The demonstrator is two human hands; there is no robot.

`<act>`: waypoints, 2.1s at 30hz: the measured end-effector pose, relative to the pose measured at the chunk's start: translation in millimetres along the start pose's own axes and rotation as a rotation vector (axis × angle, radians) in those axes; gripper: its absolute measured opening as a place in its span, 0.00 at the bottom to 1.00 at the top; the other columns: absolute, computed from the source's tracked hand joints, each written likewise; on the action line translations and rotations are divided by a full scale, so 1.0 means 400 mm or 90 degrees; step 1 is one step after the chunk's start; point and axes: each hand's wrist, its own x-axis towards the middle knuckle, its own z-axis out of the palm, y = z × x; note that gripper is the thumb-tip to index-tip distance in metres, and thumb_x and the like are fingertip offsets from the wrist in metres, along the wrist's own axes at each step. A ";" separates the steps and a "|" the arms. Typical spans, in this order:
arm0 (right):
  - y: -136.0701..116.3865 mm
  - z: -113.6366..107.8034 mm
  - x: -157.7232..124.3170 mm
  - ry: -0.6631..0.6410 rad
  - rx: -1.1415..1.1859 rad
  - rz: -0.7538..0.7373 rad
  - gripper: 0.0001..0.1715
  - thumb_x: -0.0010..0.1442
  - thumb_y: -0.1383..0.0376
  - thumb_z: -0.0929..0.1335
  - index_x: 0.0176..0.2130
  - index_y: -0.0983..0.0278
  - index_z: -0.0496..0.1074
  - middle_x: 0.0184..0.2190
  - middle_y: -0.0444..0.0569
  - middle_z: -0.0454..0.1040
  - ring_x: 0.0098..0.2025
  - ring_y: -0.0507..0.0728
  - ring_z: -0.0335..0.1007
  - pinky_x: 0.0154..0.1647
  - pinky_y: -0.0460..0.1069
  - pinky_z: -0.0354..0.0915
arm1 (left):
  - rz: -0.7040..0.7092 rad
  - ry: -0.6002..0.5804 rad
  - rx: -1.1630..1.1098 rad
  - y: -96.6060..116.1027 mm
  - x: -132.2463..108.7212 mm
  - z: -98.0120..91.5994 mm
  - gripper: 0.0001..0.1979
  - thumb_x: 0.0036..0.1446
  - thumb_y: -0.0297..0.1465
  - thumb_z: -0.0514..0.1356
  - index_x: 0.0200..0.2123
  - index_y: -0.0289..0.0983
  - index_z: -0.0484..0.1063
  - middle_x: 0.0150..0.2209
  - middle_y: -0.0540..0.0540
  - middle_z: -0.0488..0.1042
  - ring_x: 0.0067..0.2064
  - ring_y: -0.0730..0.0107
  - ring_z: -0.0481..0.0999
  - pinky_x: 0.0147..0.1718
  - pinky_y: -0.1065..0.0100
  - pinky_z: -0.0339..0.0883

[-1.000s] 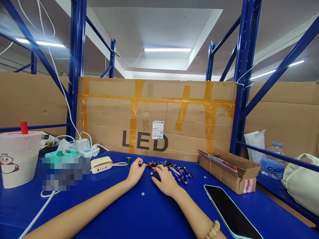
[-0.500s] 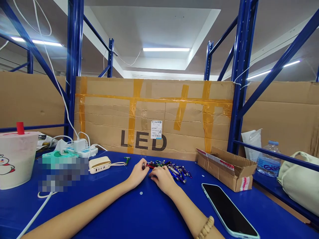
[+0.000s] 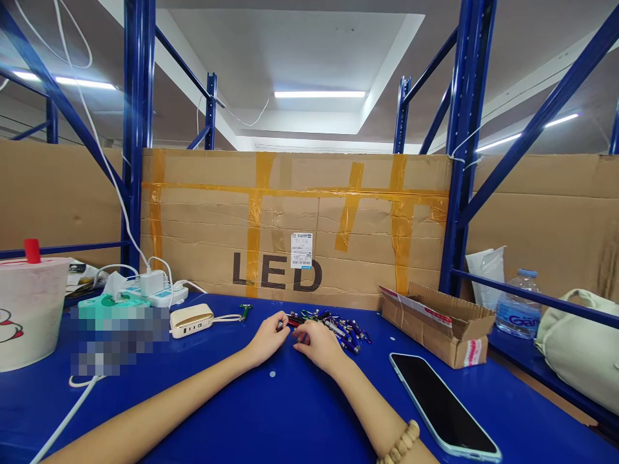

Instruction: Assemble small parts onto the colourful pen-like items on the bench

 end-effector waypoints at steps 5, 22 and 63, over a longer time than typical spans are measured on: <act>-0.011 -0.014 -0.004 -0.006 -0.013 0.015 0.12 0.47 0.64 0.68 0.35 0.63 0.74 0.29 0.46 0.74 0.30 0.53 0.67 0.30 0.45 0.60 | 0.016 -0.040 -0.002 0.003 0.000 0.002 0.05 0.44 0.23 0.50 0.21 0.36 0.55 0.19 0.57 0.56 0.23 0.77 0.56 0.24 0.74 0.48; -0.002 -0.009 -0.007 -0.015 -0.019 0.042 0.10 0.49 0.64 0.66 0.33 0.62 0.74 0.32 0.47 0.72 0.33 0.54 0.67 0.33 0.46 0.60 | 0.033 -0.058 -0.016 0.006 -0.002 0.001 0.04 0.43 0.22 0.50 0.22 0.36 0.56 0.20 0.56 0.57 0.24 0.77 0.56 0.25 0.74 0.49; 0.027 0.004 0.019 0.117 0.103 0.010 0.14 0.40 0.73 0.67 0.32 0.67 0.73 0.25 0.47 0.73 0.26 0.51 0.67 0.29 0.46 0.65 | 0.047 -0.078 0.051 0.000 -0.001 0.003 0.03 0.42 0.24 0.51 0.22 0.36 0.60 0.21 0.55 0.61 0.24 0.77 0.59 0.25 0.75 0.51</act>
